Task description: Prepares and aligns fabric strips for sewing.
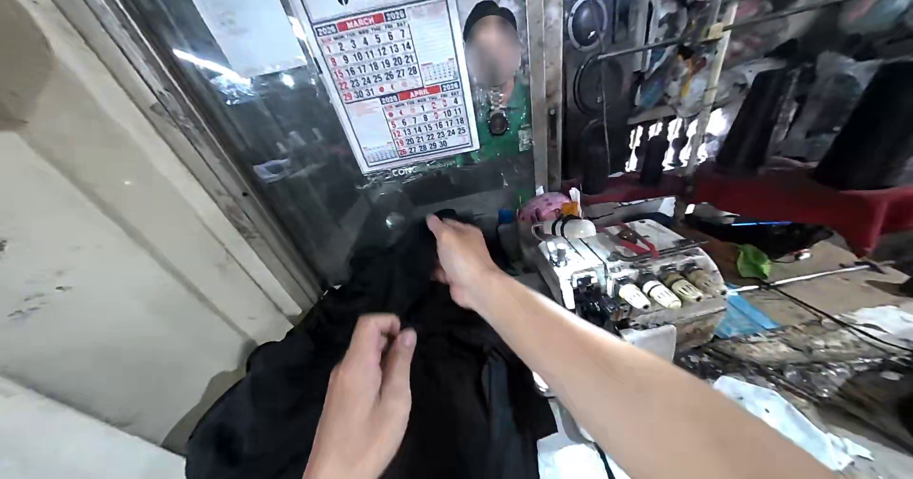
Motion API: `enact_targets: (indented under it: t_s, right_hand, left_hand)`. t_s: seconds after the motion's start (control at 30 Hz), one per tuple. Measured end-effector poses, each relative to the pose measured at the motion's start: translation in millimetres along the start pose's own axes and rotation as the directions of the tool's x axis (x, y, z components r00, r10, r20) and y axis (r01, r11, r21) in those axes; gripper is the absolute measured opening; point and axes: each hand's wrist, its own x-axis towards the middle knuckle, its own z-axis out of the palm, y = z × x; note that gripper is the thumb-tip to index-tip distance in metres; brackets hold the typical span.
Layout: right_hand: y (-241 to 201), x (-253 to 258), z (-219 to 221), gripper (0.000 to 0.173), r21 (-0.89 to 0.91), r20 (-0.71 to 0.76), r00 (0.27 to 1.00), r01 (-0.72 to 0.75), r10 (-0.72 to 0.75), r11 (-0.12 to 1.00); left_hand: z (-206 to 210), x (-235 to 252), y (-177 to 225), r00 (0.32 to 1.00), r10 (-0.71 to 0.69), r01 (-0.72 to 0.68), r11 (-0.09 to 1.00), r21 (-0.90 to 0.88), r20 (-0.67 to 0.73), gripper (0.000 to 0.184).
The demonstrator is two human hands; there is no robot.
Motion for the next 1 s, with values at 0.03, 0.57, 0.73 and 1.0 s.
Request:
enact_targets:
  t_s: [0.03, 0.57, 0.73, 1.0]
  right_hand:
    - [-18.8, -1.2, 2.2, 0.042, -0.127, 0.039, 0.992, 0.127, -0.124, 0.984]
    - [27.7, -161.0, -153.5, 0.045, 0.16, 0.051, 0.999, -0.007, -0.001, 0.987]
    - [106.1, -217.7, -216.4, 0.023, 0.002, -0.143, 0.988, 0.064, -0.063, 0.998]
    - [118.2, -240.4, -242.4, 0.018, -0.175, -0.016, 0.971, 0.234, -0.241, 0.956]
  left_hand:
    - [2.9, 11.6, 5.1, 0.998, 0.041, -0.045, 0.995, -0.087, -0.054, 0.028]
    - [36.9, -59.1, 35.1, 0.611, 0.129, -0.068, 0.992, -0.11, 0.781, 0.036]
    - [53.4, -51.9, 70.1, 0.555, 0.36, -0.199, 0.933, -0.3, 0.75, 0.024]
    - [149.3, -55.0, 74.8, 0.761, 0.403, -0.283, 0.912, -0.299, 0.508, 0.024]
